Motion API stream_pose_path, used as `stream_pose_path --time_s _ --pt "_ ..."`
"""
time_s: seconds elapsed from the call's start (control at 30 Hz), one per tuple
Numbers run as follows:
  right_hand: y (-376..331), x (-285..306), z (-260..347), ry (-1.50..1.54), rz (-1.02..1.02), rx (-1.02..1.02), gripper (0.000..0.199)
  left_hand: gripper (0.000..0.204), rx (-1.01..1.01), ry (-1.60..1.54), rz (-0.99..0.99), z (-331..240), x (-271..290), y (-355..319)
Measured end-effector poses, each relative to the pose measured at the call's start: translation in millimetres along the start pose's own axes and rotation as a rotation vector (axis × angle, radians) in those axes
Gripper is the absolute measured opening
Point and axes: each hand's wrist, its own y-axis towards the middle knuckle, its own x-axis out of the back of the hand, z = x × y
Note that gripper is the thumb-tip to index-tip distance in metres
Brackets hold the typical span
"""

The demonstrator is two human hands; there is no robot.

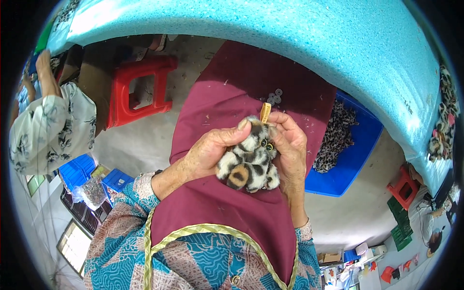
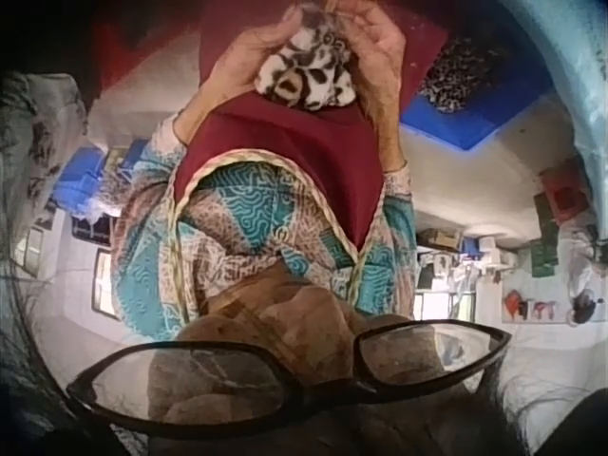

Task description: The person attaches plastic eyes and tags to leopard-print plush toy parts by hand.

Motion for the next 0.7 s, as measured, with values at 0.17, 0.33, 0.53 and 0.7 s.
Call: stream_pose_path --time_s 0.17,0.33,0.53,0.7 --pt "12.7 -1.8 19.3 -0.263 0.134 0.164 0.035 0.036 -0.119 0.528 -0.012 -6.2 4.7 4.9" --pt "14.3 -0.8 24.0 -0.419 0.329 0.076 0.028 0.026 -0.079 0.676 0.121 -9.0 18.0 0.9" --pt "7.9 -2.9 13.9 -0.067 0.248 -0.101 0.022 0.031 -0.063 0.79 0.081 -9.3 21.0 -0.9" --pt "4.1 -5.7 12.7 -0.039 0.184 -0.114 0.02 0.032 0.02 0.748 0.147 -13.8 18.2 -1.1"
